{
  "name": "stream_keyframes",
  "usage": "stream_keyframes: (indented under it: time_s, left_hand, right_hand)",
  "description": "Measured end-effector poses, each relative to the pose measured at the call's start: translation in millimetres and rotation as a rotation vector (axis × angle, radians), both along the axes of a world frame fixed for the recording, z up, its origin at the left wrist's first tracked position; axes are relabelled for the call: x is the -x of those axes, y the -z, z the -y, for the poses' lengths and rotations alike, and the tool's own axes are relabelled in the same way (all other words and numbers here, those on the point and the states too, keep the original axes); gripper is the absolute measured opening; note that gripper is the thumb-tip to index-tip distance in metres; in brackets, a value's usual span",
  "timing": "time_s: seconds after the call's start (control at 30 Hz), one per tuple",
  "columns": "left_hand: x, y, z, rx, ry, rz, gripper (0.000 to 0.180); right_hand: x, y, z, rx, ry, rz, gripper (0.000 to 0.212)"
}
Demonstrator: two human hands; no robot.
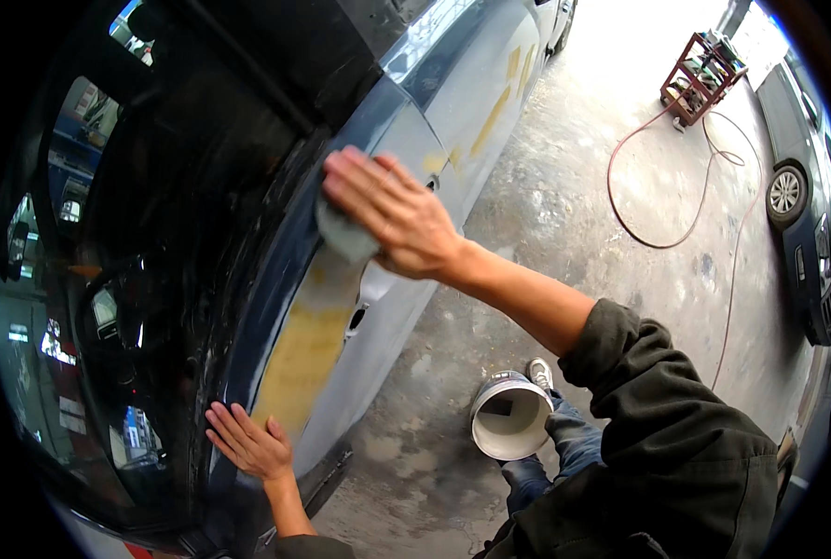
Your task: The person sands the rear quarter panel and door area of a blue car using a sanding block, repeatedly dipping it into a bucket of water. The person works around the taillight and side mirror, smoothing the surface in preparation for further bodywork.
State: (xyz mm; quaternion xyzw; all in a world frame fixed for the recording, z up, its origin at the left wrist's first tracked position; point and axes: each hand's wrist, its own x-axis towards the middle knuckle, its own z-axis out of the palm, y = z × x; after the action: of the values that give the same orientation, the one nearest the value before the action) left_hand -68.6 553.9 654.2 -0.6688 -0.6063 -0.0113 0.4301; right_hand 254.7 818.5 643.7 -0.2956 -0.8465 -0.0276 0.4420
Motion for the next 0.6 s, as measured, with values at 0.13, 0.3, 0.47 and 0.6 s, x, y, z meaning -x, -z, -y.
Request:
stream_keyframes:
  time_s: [0.13,0.3,0.47,0.6]
  left_hand:
    - [-3,1,-7,-0.001,0.009,-0.03,0.058]
    - [-4,0,-7,-0.007,0.005,-0.051,0.056]
    - [-5,-1,-5,0.0,-0.006,-0.052,0.056]
    - [-8,-2,-7,-0.004,0.01,-0.042,0.058]
  right_hand:
    - [1,-8,1,0.164,0.32,-0.189,0.066]
    - [-15,-18,-22,0.161,0.354,-0.153,0.074]
    - [-9,-19,-21,0.171,0.384,-0.124,0.081]
    - [-19,-23,-32,0.141,0.315,-0.171,0.073]
